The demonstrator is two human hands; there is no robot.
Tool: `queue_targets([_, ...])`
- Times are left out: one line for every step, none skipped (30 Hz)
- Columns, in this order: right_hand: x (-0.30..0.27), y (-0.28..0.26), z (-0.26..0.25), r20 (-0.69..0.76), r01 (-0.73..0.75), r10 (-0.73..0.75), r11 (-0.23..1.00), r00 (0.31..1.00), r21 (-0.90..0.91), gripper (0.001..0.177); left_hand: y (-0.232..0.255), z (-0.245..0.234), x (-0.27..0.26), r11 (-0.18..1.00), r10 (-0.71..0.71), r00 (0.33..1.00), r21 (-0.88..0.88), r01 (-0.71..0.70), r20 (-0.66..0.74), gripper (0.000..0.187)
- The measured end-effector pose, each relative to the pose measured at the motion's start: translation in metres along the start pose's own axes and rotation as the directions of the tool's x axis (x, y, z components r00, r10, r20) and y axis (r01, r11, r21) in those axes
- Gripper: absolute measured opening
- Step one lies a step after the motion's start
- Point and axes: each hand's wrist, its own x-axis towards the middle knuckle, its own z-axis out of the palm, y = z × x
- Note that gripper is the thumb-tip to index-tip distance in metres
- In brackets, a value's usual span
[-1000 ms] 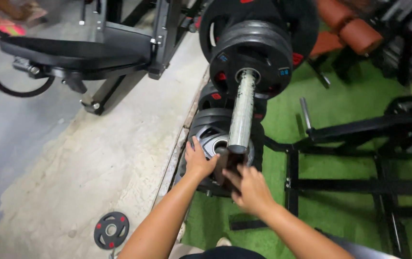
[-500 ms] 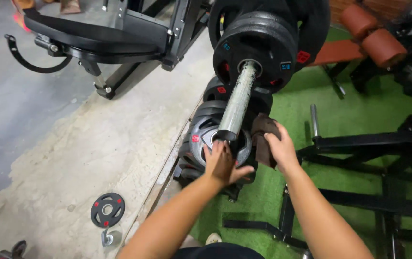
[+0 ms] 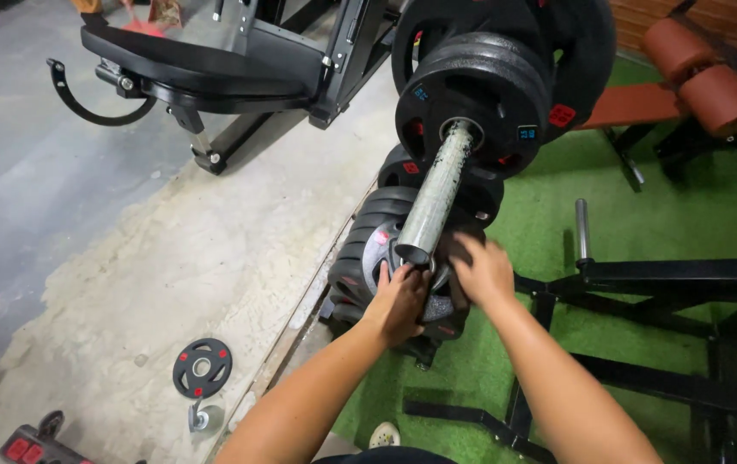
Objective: Clean and wipe down weight plates on a storage rack using a cloth.
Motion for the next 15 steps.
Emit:
queue_targets([0.010,-0.005,0.006,0.004,-0.001,0.001,1.000,1.000,-0.001,0.050,-0.002,0.003,0.000,1.000,-0.001,1.000,-0.003,0.001,0.003,0.112])
queue_targets([0.020,-0.011,0.012,-0.072,0.043,-0.043,0.999,0.996,0.002,0.049,-0.003,0.005,0.001,1.000,0.008,1.000,-0.011,-0.008,0.012,0.113])
queue_targets([0.030,-0.016,0.019,-0.147,0.088,-0.087,0.996,0.985,0.001,0.048,-0.005,0.008,0.001,1.000,0.018,1.000,-0.019,-0.018,0.020,0.114])
queue_targets([0.034,-0.022,0.034,-0.146,0.088,-0.087,0.996,0.985,0.000,0.048,-0.015,0.015,0.004,1.000,0.018,1.000,-0.021,-0.017,0.020,0.114])
queue_targets([0.039,-0.028,0.049,-0.156,0.021,-0.020,1.000,0.988,0.005,0.037,-0.025,0.023,0.007,0.996,0.060,0.998,-0.069,-0.060,0.002,0.115])
queue_targets([0.042,-0.034,0.066,-0.164,-0.047,0.048,0.999,0.985,0.011,0.029,-0.034,0.031,0.009,0.988,0.101,0.995,-0.118,-0.102,-0.016,0.116])
queue_targets([0.038,-0.049,0.058,-0.160,-0.049,0.049,0.999,0.986,0.010,0.029,-0.043,0.032,0.008,0.987,0.100,0.995,-0.122,-0.101,-0.014,0.116])
queue_targets([0.033,-0.063,0.051,-0.153,0.210,-0.199,0.976,0.968,0.058,0.028,-0.053,0.033,0.007,0.979,0.141,0.990,-0.146,-0.139,0.002,0.111])
queue_targets([0.028,-0.077,0.045,-0.159,0.453,-0.434,0.885,0.887,0.108,0.033,-0.062,0.035,0.005,0.969,0.183,0.983,-0.172,-0.177,0.017,0.106])
queue_targets([0.032,-0.074,0.041,-0.155,0.450,-0.431,0.887,0.889,0.110,0.033,-0.064,0.030,0.003,0.969,0.183,0.983,-0.176,-0.176,0.021,0.106])
queue_targets([0.036,-0.071,0.036,-0.125,0.441,-0.427,0.889,0.895,0.124,0.035,-0.066,0.024,0.001,0.967,0.198,0.979,-0.171,-0.187,0.051,0.103])
queue_targets([0.044,-0.070,0.030,-0.102,0.433,-0.422,0.891,0.901,0.135,0.037,-0.071,0.015,0.002,0.965,0.219,0.973,-0.161,-0.205,0.077,0.100])
queue_targets([0.044,-0.074,0.022,-0.106,0.429,-0.418,0.893,0.902,0.133,0.037,-0.074,0.008,0.001,0.964,0.225,0.971,-0.159,-0.211,0.077,0.100])
queue_targets([0.040,-0.076,0.015,-0.101,0.316,-0.308,0.945,0.946,0.079,0.043,-0.074,0.002,0.000,0.958,0.233,0.969,-0.191,-0.215,0.077,0.103])
queue_targets([0.037,-0.078,0.009,-0.102,0.197,-0.193,0.980,0.976,0.024,0.049,-0.075,-0.003,-0.002,0.950,0.241,0.968,-0.222,-0.219,0.076,0.107])
